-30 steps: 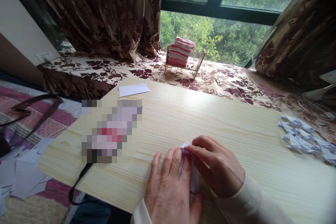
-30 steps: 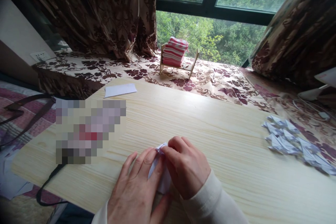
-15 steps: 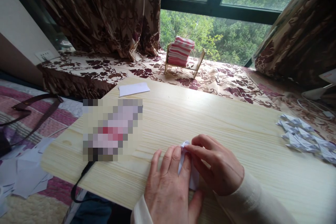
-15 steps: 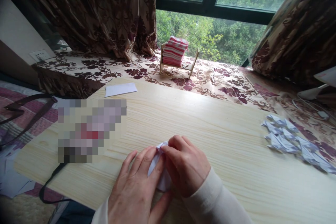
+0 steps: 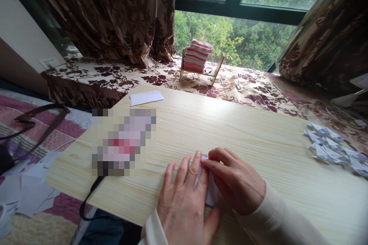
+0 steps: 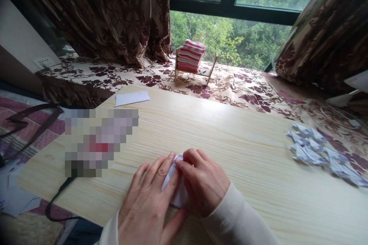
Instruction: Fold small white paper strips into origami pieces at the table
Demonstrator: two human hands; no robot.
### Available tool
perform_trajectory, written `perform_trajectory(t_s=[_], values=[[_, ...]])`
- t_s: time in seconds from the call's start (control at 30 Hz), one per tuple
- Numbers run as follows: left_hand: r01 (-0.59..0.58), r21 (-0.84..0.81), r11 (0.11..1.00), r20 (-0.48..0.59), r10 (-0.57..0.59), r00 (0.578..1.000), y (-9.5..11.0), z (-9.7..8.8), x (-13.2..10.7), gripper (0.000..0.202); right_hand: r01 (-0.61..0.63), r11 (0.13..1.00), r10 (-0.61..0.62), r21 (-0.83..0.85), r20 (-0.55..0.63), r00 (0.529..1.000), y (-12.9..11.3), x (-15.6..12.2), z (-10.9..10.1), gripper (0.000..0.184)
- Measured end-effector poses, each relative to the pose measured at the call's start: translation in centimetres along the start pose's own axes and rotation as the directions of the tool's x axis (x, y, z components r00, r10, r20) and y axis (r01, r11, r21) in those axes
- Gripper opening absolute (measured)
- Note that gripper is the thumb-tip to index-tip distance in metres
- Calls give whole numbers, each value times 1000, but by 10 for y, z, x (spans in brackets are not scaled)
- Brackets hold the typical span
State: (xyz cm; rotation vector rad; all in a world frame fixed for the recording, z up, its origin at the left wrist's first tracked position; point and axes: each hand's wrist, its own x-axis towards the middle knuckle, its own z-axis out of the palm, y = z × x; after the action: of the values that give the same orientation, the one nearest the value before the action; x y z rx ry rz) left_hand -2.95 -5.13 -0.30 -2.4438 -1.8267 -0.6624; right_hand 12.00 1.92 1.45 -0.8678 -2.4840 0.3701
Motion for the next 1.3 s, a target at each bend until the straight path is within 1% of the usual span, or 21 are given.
perform_trajectory(t_s=[0.07,0.13,0.17,0.3,0.4,0.5,0.6,0.73,0.83,0.97,1.07,1.13,1.23,1.3], values=[[-96,38,995,-18,97,995,-2,0,2,57,-3,1000,3,4,17,1000,1,-1,0,25],[-168,68,984,-16,169,985,-4,-2,4,57,-4,1000,4,4,26,1000,2,-1,1,26],[-180,78,981,-10,181,983,-5,-3,6,58,-7,1000,7,1,22,1000,2,-1,1,27],[-165,95,982,5,165,986,-7,-6,8,59,-22,1000,22,-14,-31,999,3,-3,1,29],[-180,96,979,11,180,984,-7,-4,8,62,-9,999,8,-31,-29,1000,3,-8,-2,28],[-156,94,983,29,153,988,-5,-4,7,62,-30,998,29,-48,-24,999,4,-16,-6,30],[-113,92,989,60,108,992,-2,-8,8,61,-70,997,70,-8,-34,997,7,-23,-9,31],[-135,79,988,94,128,987,-2,-13,9,57,-69,995,74,65,-72,995,10,-22,-10,35],[-137,66,988,72,132,989,-2,-13,9,56,-67,996,71,60,-57,996,6,-18,-9,36],[-119,9,993,17,119,993,-1,-12,9,51,-91,995,92,29,-29,995,0,-15,-9,30],[-101,-89,991,-20,100,995,-8,-19,9,34,-101,995,101,11,-30,994,-1,-15,-9,30],[-63,-166,984,-55,55,997,-17,-26,12,23,-99,995,99,4,-37,994,1,-15,-8,30],[10,-233,972,-88,-31,996,-32,-34,21,19,-91,996,91,8,-47,995,3,-16,-7,30],[43,-260,965,-63,-62,996,-38,-34,30,19,-87,996,88,21,-40,995,4,-15,-7,30]])
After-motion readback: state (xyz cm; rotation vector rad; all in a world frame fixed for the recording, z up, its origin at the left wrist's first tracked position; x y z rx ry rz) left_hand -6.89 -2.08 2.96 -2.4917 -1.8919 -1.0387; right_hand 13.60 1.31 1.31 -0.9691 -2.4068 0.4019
